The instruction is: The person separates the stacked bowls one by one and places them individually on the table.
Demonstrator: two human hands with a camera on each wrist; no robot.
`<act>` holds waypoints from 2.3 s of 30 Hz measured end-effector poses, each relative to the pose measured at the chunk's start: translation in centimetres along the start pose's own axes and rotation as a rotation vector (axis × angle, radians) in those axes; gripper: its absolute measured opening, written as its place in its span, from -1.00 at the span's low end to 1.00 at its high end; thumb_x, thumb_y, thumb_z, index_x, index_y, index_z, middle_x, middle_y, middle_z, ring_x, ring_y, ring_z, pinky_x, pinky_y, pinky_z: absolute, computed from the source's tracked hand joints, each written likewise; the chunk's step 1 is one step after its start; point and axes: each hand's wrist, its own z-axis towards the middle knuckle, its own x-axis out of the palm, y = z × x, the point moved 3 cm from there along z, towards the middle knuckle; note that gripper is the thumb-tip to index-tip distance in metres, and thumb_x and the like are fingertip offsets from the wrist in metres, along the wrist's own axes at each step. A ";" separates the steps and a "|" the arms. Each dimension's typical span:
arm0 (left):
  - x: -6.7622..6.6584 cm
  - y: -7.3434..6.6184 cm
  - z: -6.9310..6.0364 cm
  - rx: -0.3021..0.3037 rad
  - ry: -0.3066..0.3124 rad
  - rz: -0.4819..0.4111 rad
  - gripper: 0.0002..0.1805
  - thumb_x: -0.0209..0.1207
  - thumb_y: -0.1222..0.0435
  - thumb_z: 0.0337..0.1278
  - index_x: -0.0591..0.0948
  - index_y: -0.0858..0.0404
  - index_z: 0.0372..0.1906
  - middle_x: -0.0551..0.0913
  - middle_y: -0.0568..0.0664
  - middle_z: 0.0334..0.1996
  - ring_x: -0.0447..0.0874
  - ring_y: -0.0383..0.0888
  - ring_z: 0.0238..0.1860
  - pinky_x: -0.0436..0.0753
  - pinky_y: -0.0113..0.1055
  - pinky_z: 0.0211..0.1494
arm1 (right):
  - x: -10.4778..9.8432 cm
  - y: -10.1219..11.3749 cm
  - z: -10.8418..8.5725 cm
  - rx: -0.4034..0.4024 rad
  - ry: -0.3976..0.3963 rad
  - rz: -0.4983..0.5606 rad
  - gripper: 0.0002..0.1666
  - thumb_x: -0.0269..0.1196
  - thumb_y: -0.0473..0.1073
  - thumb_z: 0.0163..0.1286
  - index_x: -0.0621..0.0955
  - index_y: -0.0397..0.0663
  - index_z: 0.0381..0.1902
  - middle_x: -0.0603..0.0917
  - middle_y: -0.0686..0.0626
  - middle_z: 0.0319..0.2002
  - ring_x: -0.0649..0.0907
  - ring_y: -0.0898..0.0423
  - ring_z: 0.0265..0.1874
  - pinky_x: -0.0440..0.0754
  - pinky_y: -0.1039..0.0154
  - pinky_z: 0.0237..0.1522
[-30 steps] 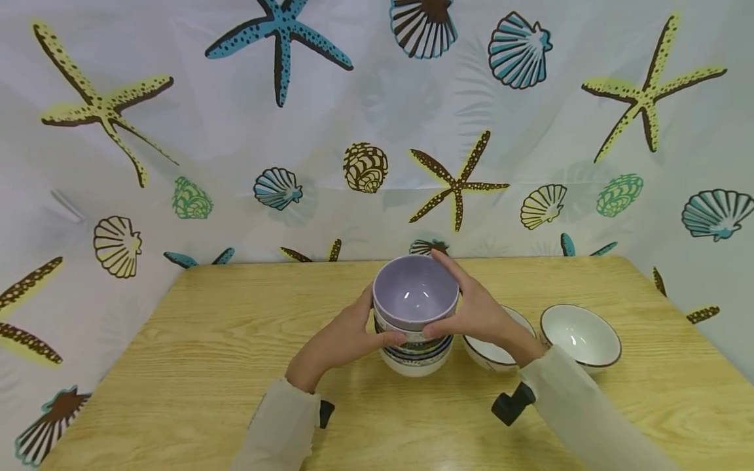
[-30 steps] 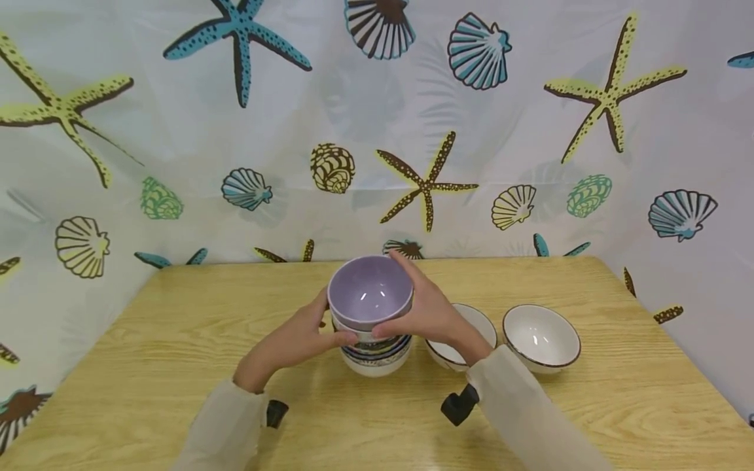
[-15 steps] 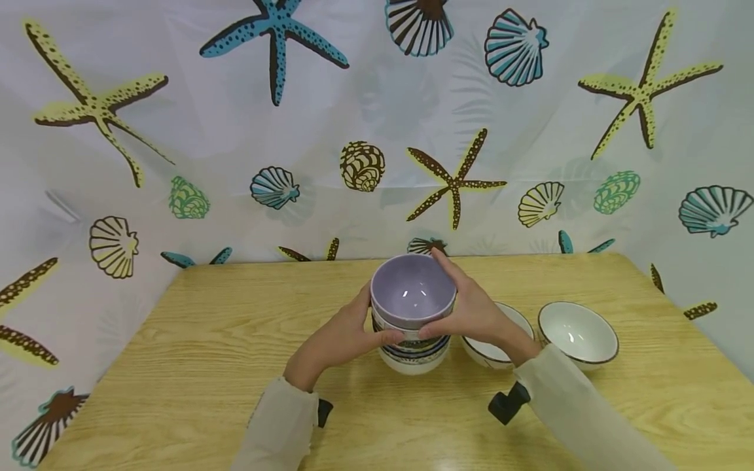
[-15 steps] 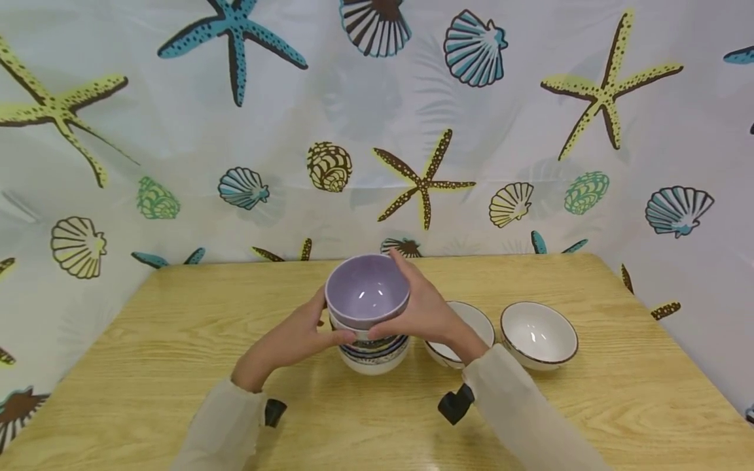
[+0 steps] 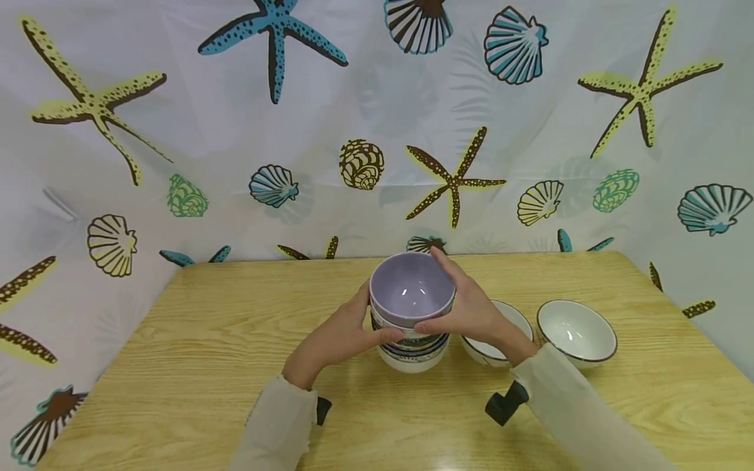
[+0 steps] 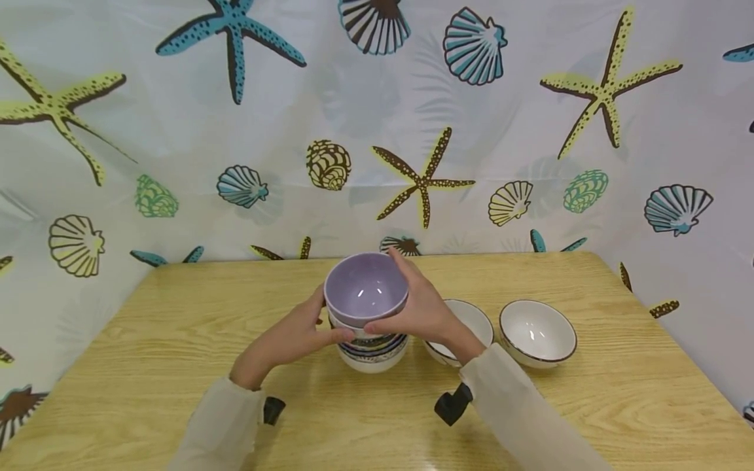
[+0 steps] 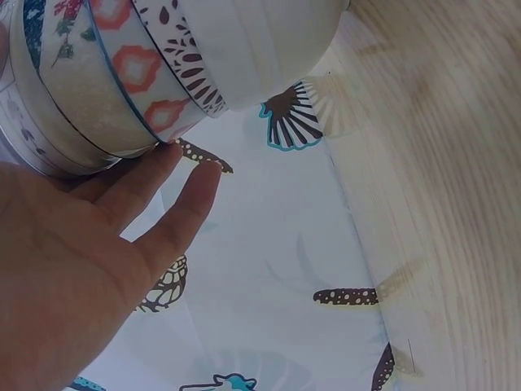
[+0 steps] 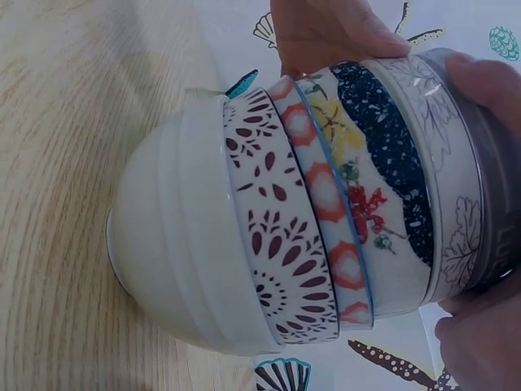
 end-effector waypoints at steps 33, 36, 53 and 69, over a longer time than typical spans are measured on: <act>0.5 -0.4 0.1 0.019 0.009 -0.038 0.09 0.30 -0.11 0.02 -0.11 0.03 0.51 0.15 0.00 0.44 0.22 0.03 0.40 0.27 0.11 0.40 | -2.6 1.1 -0.5 0.017 -0.097 -0.028 0.39 0.58 -0.20 -0.20 0.01 -0.12 0.51 0.28 -0.23 0.38 0.41 -0.20 0.24 0.41 -0.14 0.23; 0.5 -0.2 0.1 0.024 0.011 -0.040 0.09 0.30 -0.11 0.02 -0.10 0.06 0.51 0.18 0.02 0.42 0.25 0.03 0.38 0.27 0.11 0.40 | -3.1 1.3 -0.7 0.012 -0.108 -0.022 0.39 0.57 -0.24 -0.18 0.00 -0.15 0.51 0.27 -0.24 0.39 0.39 -0.20 0.25 0.38 -0.14 0.26; 0.6 0.3 0.1 0.038 0.005 -0.078 0.06 0.33 0.01 0.02 -0.08 0.13 0.49 0.23 0.07 0.39 0.19 0.03 0.41 0.22 0.09 0.43 | -6.1 1.5 -2.0 0.058 -0.186 -0.056 0.37 0.55 -0.30 -0.17 0.00 -0.14 0.51 0.16 -0.20 0.46 0.29 -0.18 0.34 0.26 -0.13 0.34; 0.5 -0.1 0.0 0.024 -0.003 -0.037 0.09 0.32 0.01 0.04 -0.12 0.18 0.50 0.13 0.13 0.45 0.12 0.10 0.45 0.21 0.15 0.41 | -9.6 0.2 -5.0 0.162 -0.263 -0.105 0.35 0.51 -0.26 -0.06 -0.08 -0.03 0.53 0.04 -0.17 0.50 0.23 -0.20 0.37 0.29 -0.19 0.30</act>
